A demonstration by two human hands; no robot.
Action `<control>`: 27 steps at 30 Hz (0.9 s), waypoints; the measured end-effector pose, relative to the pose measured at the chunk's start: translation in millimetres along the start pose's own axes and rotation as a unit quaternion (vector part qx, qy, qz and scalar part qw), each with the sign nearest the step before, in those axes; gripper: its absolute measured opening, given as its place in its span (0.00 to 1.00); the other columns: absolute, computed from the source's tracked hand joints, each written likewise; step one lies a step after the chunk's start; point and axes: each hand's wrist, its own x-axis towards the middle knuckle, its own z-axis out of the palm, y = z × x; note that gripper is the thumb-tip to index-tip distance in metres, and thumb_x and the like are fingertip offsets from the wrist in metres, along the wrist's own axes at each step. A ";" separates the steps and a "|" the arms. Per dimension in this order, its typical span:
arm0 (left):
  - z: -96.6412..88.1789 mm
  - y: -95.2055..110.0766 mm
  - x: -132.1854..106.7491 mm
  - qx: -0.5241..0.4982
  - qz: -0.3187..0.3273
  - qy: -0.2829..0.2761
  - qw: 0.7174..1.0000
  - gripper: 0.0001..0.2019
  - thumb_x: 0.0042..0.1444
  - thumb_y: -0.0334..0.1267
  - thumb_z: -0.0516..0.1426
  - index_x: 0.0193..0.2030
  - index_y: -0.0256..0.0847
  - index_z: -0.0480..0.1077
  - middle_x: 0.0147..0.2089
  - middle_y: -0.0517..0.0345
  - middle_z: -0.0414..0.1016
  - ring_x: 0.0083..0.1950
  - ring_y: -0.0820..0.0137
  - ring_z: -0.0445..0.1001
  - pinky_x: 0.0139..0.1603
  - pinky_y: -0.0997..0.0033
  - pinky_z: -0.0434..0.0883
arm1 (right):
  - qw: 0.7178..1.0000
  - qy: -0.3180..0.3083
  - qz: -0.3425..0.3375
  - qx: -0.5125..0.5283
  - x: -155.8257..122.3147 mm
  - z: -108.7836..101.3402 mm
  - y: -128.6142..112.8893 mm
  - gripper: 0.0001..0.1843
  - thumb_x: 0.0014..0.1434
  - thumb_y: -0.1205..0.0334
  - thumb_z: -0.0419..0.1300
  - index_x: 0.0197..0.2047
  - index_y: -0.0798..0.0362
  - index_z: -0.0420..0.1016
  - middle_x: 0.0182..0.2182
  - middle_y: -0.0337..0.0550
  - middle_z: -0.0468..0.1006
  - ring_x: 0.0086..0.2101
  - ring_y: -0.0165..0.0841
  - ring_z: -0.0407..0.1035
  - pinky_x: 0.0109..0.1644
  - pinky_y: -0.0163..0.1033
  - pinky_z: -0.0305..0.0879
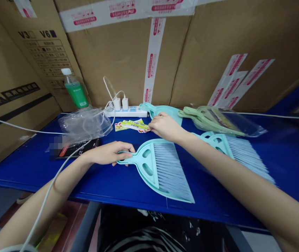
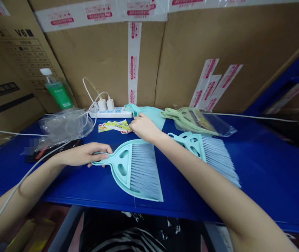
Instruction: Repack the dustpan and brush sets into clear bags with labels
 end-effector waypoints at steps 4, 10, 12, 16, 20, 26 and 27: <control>-0.8 -0.5 0.3 0.006 0.001 0.000 1.000 0.15 0.63 0.48 0.50 0.40 0.38 0.67 0.30 0.60 0.69 0.26 0.77 0.65 0.20 0.82 0.65 | 0.999 0.021 0.024 0.042 -11.5 -5.9 3.6 0.12 0.62 0.71 0.51 0.34 0.56 0.77 0.30 0.49 0.81 0.32 0.38 0.72 0.43 0.43 0.59; -2.2 0.3 0.6 0.009 0.006 -0.011 1.000 0.17 0.63 0.50 0.50 0.40 0.37 0.67 0.31 0.60 0.68 0.27 0.76 0.65 0.21 0.81 0.66 | 0.982 0.078 0.023 0.172 -48.7 -14.4 4.4 0.10 0.61 0.67 0.53 0.32 0.53 0.75 0.27 0.43 0.79 0.29 0.34 0.70 0.36 0.39 0.59; -2.4 0.7 0.6 0.007 0.003 -0.016 1.000 0.17 0.63 0.51 0.50 0.40 0.37 0.67 0.30 0.60 0.68 0.26 0.77 0.65 0.21 0.81 0.66 | 0.970 0.086 0.019 0.226 -62.3 -17.0 2.8 0.11 0.61 0.65 0.52 0.32 0.54 0.75 0.26 0.43 0.78 0.27 0.32 0.69 0.33 0.37 0.60; -2.6 1.3 1.3 0.005 0.001 -0.018 1.000 0.18 0.63 0.52 0.49 0.40 0.37 0.67 0.30 0.61 0.68 0.25 0.78 0.63 0.22 0.81 0.64 | 0.937 0.093 0.024 0.337 -82.7 -20.1 -1.8 0.12 0.63 0.60 0.53 0.33 0.54 0.75 0.25 0.41 0.78 0.25 0.30 0.69 0.31 0.35 0.63; -2.3 2.9 1.8 0.005 -0.006 -0.022 1.000 0.18 0.63 0.52 0.49 0.39 0.37 0.67 0.30 0.61 0.66 0.26 0.78 0.63 0.22 0.81 0.65 | 0.922 0.059 0.027 0.382 -92.5 -21.7 -6.6 0.13 0.63 0.59 0.53 0.33 0.54 0.75 0.24 0.39 0.77 0.23 0.27 0.68 0.30 0.33 0.62; -2.2 4.2 2.0 0.015 -0.016 -0.015 1.000 0.18 0.63 0.52 0.50 0.40 0.38 0.67 0.30 0.64 0.61 0.26 0.78 0.61 0.23 0.81 0.65 | 0.912 0.036 -0.021 0.409 -97.7 -30.8 -15.5 0.12 0.65 0.60 0.53 0.34 0.53 0.76 0.26 0.38 0.77 0.24 0.26 0.67 0.31 0.32 0.61; -2.2 4.2 2.0 0.016 -0.016 -0.015 1.000 0.18 0.62 0.52 0.50 0.40 0.38 0.67 0.31 0.63 0.61 0.26 0.78 0.61 0.23 0.81 0.65 | 0.906 0.026 -0.027 0.422 -98.1 -32.9 -17.2 0.12 0.65 0.61 0.53 0.34 0.54 0.76 0.26 0.38 0.77 0.25 0.27 0.68 0.31 0.32 0.62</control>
